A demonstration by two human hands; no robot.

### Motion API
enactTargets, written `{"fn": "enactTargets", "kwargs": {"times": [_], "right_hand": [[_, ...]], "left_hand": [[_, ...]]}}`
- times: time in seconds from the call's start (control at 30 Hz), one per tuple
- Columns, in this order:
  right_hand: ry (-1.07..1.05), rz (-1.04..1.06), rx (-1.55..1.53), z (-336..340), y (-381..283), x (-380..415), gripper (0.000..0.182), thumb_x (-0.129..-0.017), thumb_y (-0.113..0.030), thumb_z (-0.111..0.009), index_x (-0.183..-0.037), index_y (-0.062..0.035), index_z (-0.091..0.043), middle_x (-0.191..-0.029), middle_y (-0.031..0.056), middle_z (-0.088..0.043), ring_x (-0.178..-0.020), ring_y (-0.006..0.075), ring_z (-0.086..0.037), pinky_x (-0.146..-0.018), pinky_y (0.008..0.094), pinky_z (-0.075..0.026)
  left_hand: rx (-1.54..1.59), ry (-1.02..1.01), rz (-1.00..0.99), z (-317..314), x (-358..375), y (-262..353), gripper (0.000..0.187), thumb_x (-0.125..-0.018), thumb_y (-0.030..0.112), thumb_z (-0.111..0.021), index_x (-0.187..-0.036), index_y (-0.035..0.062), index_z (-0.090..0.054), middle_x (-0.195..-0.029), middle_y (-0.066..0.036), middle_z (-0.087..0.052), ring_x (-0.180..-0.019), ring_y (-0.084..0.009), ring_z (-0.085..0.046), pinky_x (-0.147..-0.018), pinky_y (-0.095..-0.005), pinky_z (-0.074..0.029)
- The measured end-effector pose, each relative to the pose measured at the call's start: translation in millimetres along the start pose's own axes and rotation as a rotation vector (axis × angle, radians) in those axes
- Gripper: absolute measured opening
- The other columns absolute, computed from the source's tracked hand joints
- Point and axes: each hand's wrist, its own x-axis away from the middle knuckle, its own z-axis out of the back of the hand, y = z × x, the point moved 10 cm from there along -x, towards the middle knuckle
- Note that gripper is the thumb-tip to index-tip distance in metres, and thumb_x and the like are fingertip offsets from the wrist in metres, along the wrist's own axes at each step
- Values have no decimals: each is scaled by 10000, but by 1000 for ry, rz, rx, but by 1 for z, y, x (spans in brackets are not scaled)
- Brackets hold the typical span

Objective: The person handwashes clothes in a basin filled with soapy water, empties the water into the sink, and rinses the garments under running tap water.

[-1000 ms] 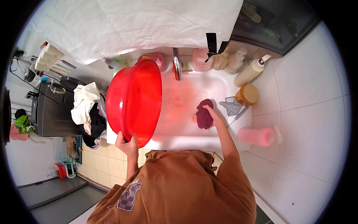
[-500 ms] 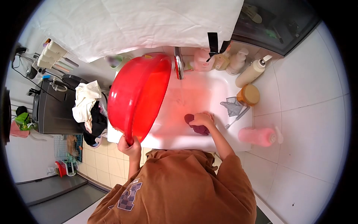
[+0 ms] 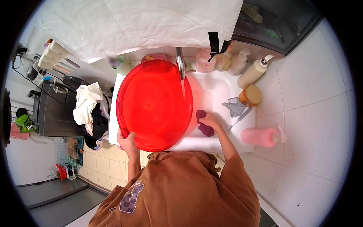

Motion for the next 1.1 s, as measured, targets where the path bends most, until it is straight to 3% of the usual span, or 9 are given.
{"fn": "enactTargets", "kwargs": {"times": [0.17,0.27,0.33,0.43,0.6,0.77,0.93,1.03,1.1], "right_hand": [[297,-28,119,34,-3,18,382,-644,-252,-589,-956,-33,-567,-870,165,-598,-751,313,-575,-680,342,-450],[91,10,-7,21,0,8,404,-653,-227,-587,-975,10,-532,-906,180,-574,-849,262,-561,-716,325,-439],[-110,36,-470,14,-14,21,355,-684,-176,-545,-999,-13,-527,-882,107,-577,-794,194,-553,-676,287,-432],[-156,62,-755,12,-14,19,284,-693,-145,-515,-948,-21,-533,-818,33,-557,-726,122,-516,-640,251,-418],[-222,89,-930,15,-29,15,187,-681,-125,-505,-846,-37,-517,-757,0,-523,-696,86,-493,-643,218,-403],[-324,108,-1077,10,-55,14,320,-694,-124,-519,-995,-18,-494,-882,42,-549,-800,122,-522,-733,236,-419],[-301,151,-1135,29,-78,15,426,-753,-221,-576,-1100,-5,-452,-1025,71,-541,-915,148,-525,-819,267,-405],[-233,113,-904,42,-86,17,446,-738,-236,-608,-1093,-10,-461,-1018,61,-545,-913,140,-524,-816,268,-404],[-244,223,-758,44,-99,14,454,-707,-205,-639,-1086,-17,-474,-1009,56,-550,-909,136,-522,-815,271,-401]], "left_hand": [[94,-14,97,0,-15,-14,262,-547,-107,-414,-774,-13,-504,-664,-16,-492,-541,-76,-396,-489,-177,-332],[232,0,189,5,-24,-25,304,-544,-101,-389,-819,-18,-489,-694,-30,-504,-535,-100,-416,-488,-191,-355],[289,-22,253,9,-31,-42,363,-546,-97,-369,-884,-26,-479,-746,-52,-530,-538,-120,-443,-497,-198,-378],[329,-28,268,6,-35,-50,384,-536,-101,-357,-892,-24,-480,-750,-60,-536,-546,-120,-449,-502,-190,-377],[288,-72,187,11,-37,-52,380,-525,-92,-372,-883,-24,-478,-745,-59,-534,-536,-112,-448,-487,-186,-370],[309,-109,89,24,-49,-54,369,-524,-81,-398,-880,-25,-475,-714,-48,-524,-504,-97,-426,-459,-186,-351],[286,-123,38,33,-59,-68,350,-535,-86,-410,-873,-16,-470,-683,-30,-505,-497,-91,-411,-454,-185,-336],[223,-166,30,37,-61,-76,345,-534,-95,-437,-866,-8,-474,-682,-22,-501,-521,-90,-429,-489,-190,-361],[161,-163,17,35,-60,-73,333,-545,-94,-455,-866,-7,-476,-689,-20,-506,-547,-90,-447,-517,-194,-377]]}}
